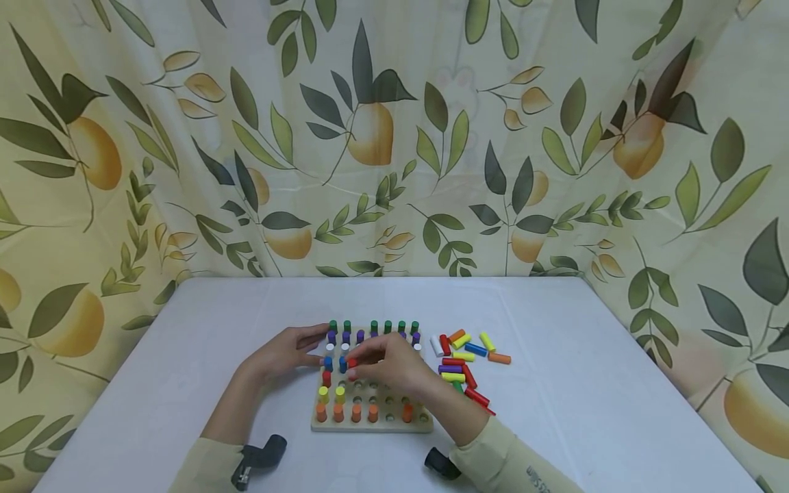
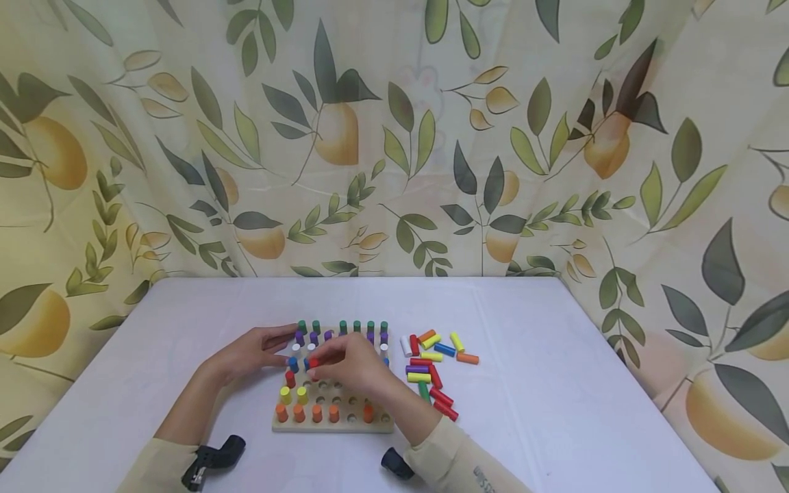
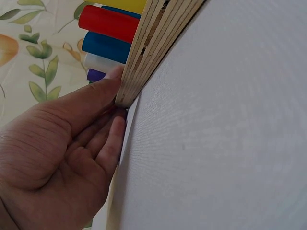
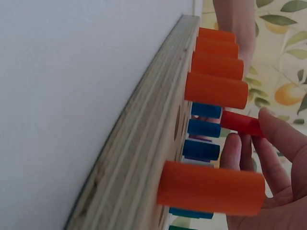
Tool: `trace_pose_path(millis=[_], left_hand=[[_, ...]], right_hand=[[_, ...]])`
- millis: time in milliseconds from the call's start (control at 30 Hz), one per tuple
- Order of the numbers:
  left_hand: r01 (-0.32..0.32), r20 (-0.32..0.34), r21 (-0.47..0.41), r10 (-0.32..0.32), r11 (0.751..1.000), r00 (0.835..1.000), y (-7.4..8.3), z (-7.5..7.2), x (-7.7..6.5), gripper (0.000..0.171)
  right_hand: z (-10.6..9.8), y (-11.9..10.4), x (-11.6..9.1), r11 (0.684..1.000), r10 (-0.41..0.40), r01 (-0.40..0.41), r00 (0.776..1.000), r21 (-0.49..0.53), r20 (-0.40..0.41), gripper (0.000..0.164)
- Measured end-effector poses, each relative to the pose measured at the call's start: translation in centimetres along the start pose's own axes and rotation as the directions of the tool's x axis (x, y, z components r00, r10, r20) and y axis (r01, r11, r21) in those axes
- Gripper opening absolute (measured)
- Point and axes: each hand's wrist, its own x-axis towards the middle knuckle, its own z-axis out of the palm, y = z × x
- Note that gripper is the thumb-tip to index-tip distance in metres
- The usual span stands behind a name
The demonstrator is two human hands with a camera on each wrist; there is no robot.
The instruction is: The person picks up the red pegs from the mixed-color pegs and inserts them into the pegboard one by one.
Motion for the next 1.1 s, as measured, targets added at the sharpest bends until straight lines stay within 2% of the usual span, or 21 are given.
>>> trace_pose_path(millis=[133,500,800,1100], left_hand=[[0.004,0.0,0.004,-0.004,1.0,1.0,0.0,0.1,0.0,0.069],[-0.007,0.019,-0.002,0.007,1.0,1.0,-0.2,0.0,0.1,0.069],[-0.006,0.012,-0.009,0.006,1.0,1.0,-0.2,-0.1,0.0,0.069],[-0.008,0.012,0.001,0.008,1.0,1.0,-0.1,0.0,0.0,0.069]], right_hand=[[0.4,0.1,0.2,0.999,0.026,-0.026,1.0,-0.019,-0.006,0.014],[1.2,-0.1,0.2,1.0,-0.019,0.018,1.0,0.009,0.015,0.014],[1.6,-0.1,0.2,0.999,0.01,-0.01,1.0,-0.037,-0.006,0.013],[2.0,-0.1,-0.1,0.998,0.057,-0.057,0.998,-0.024,-0.024,0.012]])
